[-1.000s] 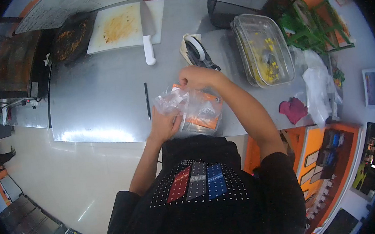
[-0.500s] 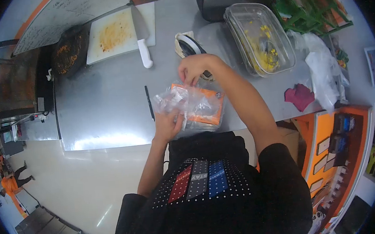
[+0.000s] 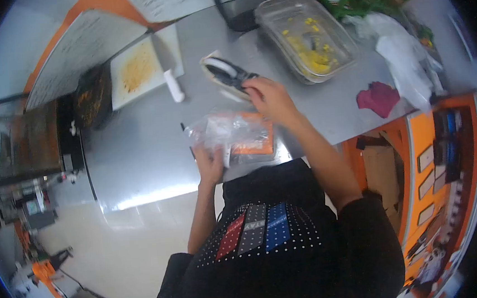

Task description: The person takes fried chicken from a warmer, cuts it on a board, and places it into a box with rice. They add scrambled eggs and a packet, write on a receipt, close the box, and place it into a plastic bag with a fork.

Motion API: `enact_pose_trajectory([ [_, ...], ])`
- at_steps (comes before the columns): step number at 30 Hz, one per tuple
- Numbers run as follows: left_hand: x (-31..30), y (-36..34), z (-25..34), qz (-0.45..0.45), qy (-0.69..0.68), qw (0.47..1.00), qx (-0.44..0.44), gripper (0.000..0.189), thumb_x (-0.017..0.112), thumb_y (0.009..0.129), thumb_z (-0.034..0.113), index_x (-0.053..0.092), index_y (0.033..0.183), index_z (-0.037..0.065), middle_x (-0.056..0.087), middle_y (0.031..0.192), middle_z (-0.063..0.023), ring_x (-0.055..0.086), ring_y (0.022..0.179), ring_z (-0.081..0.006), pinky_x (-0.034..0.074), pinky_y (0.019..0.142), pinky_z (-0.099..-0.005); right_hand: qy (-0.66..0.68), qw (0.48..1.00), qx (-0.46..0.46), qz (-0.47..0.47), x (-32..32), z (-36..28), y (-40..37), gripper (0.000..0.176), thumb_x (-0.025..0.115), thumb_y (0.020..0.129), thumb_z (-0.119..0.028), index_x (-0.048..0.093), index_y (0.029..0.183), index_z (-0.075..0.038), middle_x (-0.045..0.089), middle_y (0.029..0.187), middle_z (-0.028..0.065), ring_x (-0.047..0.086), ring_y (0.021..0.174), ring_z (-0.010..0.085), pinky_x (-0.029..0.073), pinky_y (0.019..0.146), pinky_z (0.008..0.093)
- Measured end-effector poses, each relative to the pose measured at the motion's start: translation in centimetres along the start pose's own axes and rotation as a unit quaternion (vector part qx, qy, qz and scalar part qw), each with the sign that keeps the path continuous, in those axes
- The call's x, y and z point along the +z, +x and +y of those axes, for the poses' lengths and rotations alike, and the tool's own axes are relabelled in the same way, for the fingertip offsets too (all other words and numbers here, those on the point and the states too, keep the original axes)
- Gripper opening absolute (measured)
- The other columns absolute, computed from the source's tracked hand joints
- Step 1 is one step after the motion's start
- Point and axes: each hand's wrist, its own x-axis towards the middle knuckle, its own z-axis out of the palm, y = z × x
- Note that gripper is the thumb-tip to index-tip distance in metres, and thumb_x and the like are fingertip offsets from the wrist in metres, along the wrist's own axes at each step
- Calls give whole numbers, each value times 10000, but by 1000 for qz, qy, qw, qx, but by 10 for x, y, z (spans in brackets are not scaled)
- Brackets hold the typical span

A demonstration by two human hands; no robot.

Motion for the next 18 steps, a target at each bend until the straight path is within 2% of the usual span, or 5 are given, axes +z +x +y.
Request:
enact_pose_trajectory([
  [4,-9,-1,5,-57,-234,918,-316,436,514,979,168,453,1358,-38,568,1224,-175,558,1089,-247,434,968,-363,-2,963,209,172,-4,30,-102,292,568,953,-253,601,1104,-5,628,1058,184,622,982,316,490,862,406],
  [6,1,3,18,-38,-313,899,-304,420,539,976,191,476,1322,-40,566,1234,-162,591,1028,-223,486,897,-340,-69,989,129,-19,32,78,-150,439,548,947,-309,536,1261,-2,502,1301,243,465,1231,384,334,1071,473],
  [7,0,9,35,-45,-392,872,-291,415,544,966,193,478,1318,-16,578,1219,-163,606,984,-219,514,831,-336,169,971,168,-24,37,62,-150,505,558,934,-325,507,1332,-19,464,1354,240,421,1261,412,300,1092,476],
  [13,15,-16,123,0,-378,889,-258,562,483,939,103,306,1458,-21,417,1417,-217,489,1228,-327,406,1037,-439,209,962,167,-51,-21,49,-165,550,629,931,-316,489,1365,-9,479,1272,184,423,1260,292,336,1076,382],
  [18,82,-42,229,-76,-422,881,-201,548,444,941,84,303,1464,-3,443,1392,-223,492,1233,-342,420,1028,-454,261,945,168,104,-132,64,-212,578,697,870,-370,547,1311,-27,514,1184,141,535,1074,249,438,927,339],
])
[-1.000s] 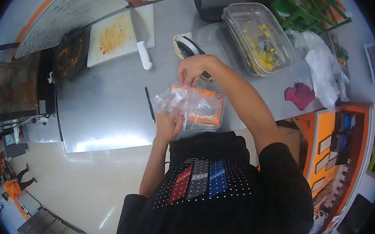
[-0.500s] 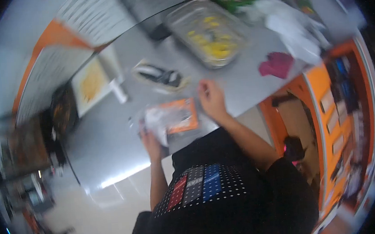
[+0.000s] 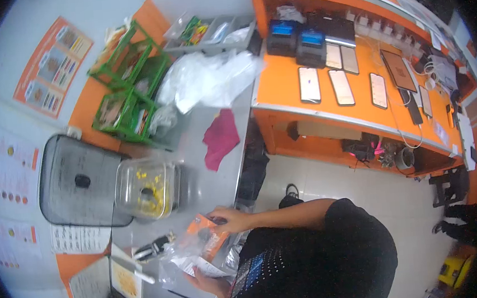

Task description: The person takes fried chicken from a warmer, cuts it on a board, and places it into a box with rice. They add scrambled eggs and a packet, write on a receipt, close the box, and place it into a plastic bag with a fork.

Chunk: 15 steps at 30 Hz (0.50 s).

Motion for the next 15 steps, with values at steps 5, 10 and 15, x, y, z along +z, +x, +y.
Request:
enact_pose_trajectory([
  [5,120,-19,-16,-150,40,987,-46,559,449,938,74,282,1464,-16,443,1385,-210,498,1234,-333,412,1036,-438,151,969,47,190,-116,-20,-44,519,816,785,-276,574,1195,-66,545,1153,65,540,1047,170,444,898,307],
  [10,220,-20,-31,-334,78,936,-75,540,457,947,42,281,1453,-26,489,1344,-185,527,1197,-284,414,1024,-397,291,923,46,249,-208,-65,-93,470,731,852,-109,420,1203,-104,513,1229,107,498,1146,176,446,910,305],
  [15,316,-2,-47,-490,16,863,-121,499,453,979,80,309,1445,-26,480,1365,-182,502,1224,-276,377,1056,-390,300,830,-1,470,-268,-75,-123,660,647,782,-28,388,1387,-81,490,1241,133,525,1135,188,460,919,315],
])
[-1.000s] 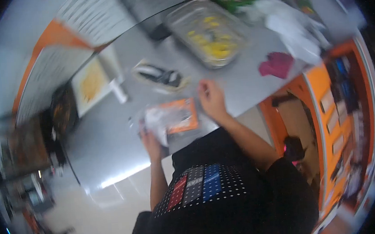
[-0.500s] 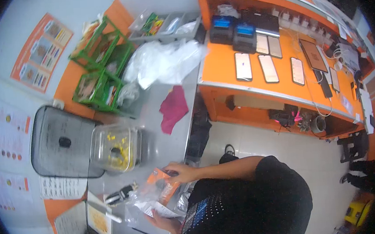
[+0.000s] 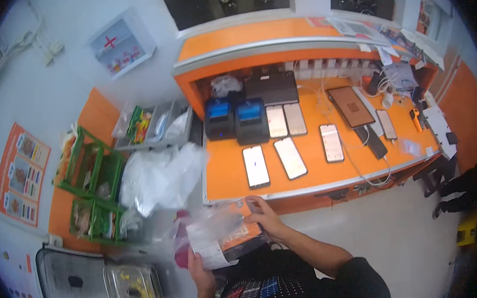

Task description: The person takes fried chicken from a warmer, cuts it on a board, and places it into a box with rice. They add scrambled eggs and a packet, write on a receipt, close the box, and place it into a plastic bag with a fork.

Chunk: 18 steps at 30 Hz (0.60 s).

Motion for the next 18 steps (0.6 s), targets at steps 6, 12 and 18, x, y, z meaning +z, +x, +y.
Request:
enact_pose_trajectory([
  [6,26,123,-11,-55,261,949,168,398,494,987,149,484,1352,-11,480,1363,-183,459,1250,-300,334,1073,-403,53,970,-208,116,-21,-146,56,585,593,881,-231,394,1405,-60,507,1342,111,537,1197,226,481,979,370],
  [12,10,229,-83,-134,447,842,270,282,610,893,108,596,1156,7,508,1270,-203,453,1179,-380,346,1025,-465,60,862,-457,212,2,-320,161,458,654,867,-276,493,1250,-83,581,1157,87,604,1046,200,510,896,382],
  [18,27,264,-110,-269,468,800,262,348,625,870,174,581,1187,35,487,1284,-192,407,1220,-402,318,1037,-518,1,827,-423,370,15,-352,244,465,708,836,-216,485,1212,-59,532,1183,91,544,1034,184,482,793,384],
])
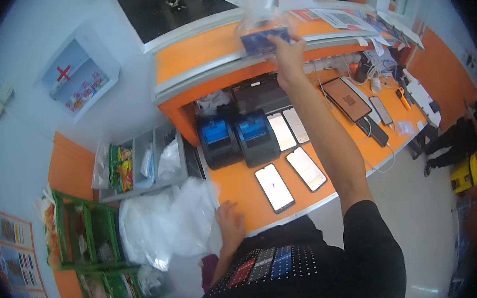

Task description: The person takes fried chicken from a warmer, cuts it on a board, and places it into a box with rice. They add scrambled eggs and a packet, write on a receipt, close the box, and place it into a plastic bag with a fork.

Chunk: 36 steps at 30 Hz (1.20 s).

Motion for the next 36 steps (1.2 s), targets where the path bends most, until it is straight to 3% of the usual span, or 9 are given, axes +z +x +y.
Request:
enact_pose_trajectory([
  [4,11,19,-8,-57,44,997,31,377,615,865,252,588,1190,64,468,1326,-162,394,1252,-370,294,1043,-515,-129,989,-18,-69,-10,27,5,496,719,832,-207,496,1254,-71,501,1184,106,500,1070,207,473,810,384],
  [7,5,19,-3,-89,68,993,40,391,611,851,279,595,1188,81,477,1324,-132,401,1259,-332,284,1034,-497,-222,971,-60,-62,-5,35,1,499,712,846,-233,506,1271,-73,493,1193,110,477,1106,223,466,829,379],
  [11,5,22,-1,-82,67,994,37,390,620,835,287,608,1171,90,505,1294,-108,421,1247,-303,290,1010,-480,-453,804,-385,-10,1,44,30,538,706,847,-315,498,1269,-54,448,1279,147,462,1162,277,403,951,399],
  [14,3,24,3,-76,68,994,27,376,623,828,278,617,1153,89,526,1264,-104,441,1227,-299,298,1000,-483,-574,745,-339,-17,16,36,43,587,724,825,-317,475,1283,-49,436,1279,182,452,1196,336,366,1015,406],
  [19,7,27,4,-59,84,994,29,366,657,781,265,630,1106,97,547,1226,-95,471,1175,-315,312,983,-497,-479,823,-301,-46,17,28,113,762,711,832,-387,379,1359,52,399,1312,314,395,1250,456,357,1053,470],
  [26,13,29,-1,-48,105,992,41,368,650,767,283,635,1100,126,559,1193,-80,488,1149,-310,347,943,-501,-430,837,-331,76,-19,42,193,693,642,891,-343,370,1339,111,411,1303,363,365,1253,469,333,1054,480],
  [32,7,26,9,-22,133,989,52,354,644,779,279,631,1095,122,570,1169,-78,515,1112,-294,360,911,-459,-440,833,-326,82,-12,33,190,512,627,886,-288,493,1222,74,482,1230,312,462,1163,447,373,1013,489],
  [33,6,28,9,-27,131,990,48,356,646,779,278,630,1099,124,569,1172,-78,514,1116,-294,359,914,-461,-459,786,-408,76,-9,28,186,446,648,888,-291,535,1162,42,517,1202,265,520,1110,411,414,960,486],
  [36,8,29,7,-38,124,991,40,368,657,775,281,625,1108,126,557,1210,-82,499,1147,-298,355,926,-464,-161,907,-385,-55,40,-28,103,396,661,909,-267,561,1195,-12,610,1120,149,539,1117,253,460,950,410],
])
